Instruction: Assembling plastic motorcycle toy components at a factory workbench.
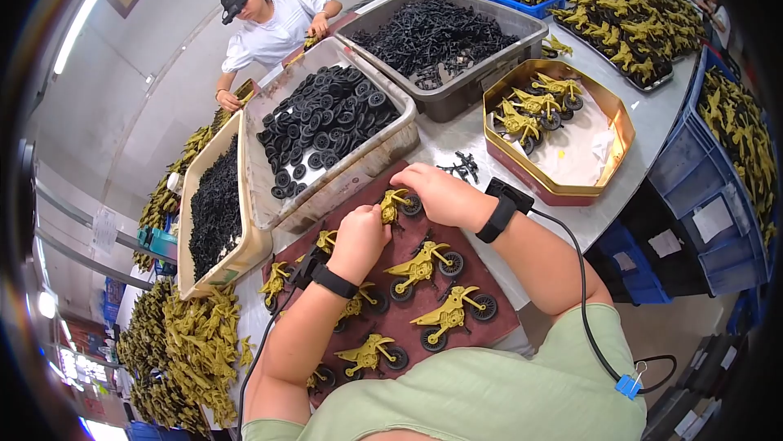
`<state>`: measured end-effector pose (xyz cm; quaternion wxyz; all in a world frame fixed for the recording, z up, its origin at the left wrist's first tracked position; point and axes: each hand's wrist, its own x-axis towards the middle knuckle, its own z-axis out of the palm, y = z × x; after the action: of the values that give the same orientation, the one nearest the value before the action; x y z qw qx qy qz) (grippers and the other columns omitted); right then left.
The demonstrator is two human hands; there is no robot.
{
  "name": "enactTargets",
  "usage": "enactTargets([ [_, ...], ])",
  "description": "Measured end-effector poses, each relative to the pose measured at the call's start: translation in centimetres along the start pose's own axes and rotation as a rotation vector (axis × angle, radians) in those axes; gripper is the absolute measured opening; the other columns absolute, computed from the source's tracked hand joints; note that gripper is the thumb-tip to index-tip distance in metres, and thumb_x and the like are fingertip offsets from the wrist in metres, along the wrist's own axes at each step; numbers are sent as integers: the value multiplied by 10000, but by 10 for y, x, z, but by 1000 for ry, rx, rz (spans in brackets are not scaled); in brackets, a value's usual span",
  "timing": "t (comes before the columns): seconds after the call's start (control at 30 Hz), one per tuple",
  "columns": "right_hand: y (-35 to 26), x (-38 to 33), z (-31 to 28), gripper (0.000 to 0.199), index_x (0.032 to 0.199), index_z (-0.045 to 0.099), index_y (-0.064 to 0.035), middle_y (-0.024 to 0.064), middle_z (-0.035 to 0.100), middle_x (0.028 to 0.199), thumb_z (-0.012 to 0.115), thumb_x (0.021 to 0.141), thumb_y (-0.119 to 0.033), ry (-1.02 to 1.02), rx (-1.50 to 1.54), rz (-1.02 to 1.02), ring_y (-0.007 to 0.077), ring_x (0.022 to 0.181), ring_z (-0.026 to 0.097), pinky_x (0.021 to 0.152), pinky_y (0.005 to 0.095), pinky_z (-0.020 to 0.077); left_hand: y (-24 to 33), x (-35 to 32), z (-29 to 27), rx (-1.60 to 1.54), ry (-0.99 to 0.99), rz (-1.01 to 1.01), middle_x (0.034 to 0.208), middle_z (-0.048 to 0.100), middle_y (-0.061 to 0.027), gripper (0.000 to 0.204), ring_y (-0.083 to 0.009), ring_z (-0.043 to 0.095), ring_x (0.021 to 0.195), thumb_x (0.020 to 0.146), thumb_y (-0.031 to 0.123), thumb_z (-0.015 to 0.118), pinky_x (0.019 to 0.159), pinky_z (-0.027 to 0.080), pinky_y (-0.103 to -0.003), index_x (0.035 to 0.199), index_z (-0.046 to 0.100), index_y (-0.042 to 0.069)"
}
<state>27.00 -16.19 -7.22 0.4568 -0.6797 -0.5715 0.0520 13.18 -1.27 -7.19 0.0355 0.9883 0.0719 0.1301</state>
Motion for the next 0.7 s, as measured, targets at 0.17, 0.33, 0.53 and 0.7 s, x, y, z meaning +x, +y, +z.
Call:
enactTargets([
  [0.17, -6, 1, 0, 515, 1237, 509, -44, 156, 525, 1222, 496, 745, 109, -49, -109, -61, 321, 1119, 527, 956, 363, 439, -4, -3, 5, 31, 147, 87, 740, 615, -161, 126, -316, 630, 696, 749, 105, 610, 643, 506, -413, 790, 565, -5],
  [0.33, -9, 8, -7, 552, 1272, 474, -27, 138, 494, 1286, 507, 739, 113, -39, 97, 22, 261, 1165, 516, 975, 328, 430, 3, -5, -36, -255, 85, -10, 737, 601, -217, 154, -379, 610, 709, 771, 107, 588, 684, 493, -455, 815, 558, -38],
  [0.53, -31, 7, -9, 401, 1161, 527, -17, 98, 597, 1116, 613, 773, 36, -186, 493, 124, 191, 1068, 578, 919, 304, 460, 21, -12, -87, -535, -69, -26, 747, 607, -220, 184, -371, 601, 702, 795, 103, 575, 647, 479, -388, 913, 608, -35],
  [0.7, -35, 5, -1, 285, 1079, 566, -24, 43, 602, 1041, 611, 820, 85, -98, 648, -37, 123, 989, 586, 851, 276, 501, 37, -29, -101, -490, 33, -34, 891, 634, -200, 311, -343, 620, 812, 782, 86, 626, 709, 494, -385, 1071, 594, -22],
])
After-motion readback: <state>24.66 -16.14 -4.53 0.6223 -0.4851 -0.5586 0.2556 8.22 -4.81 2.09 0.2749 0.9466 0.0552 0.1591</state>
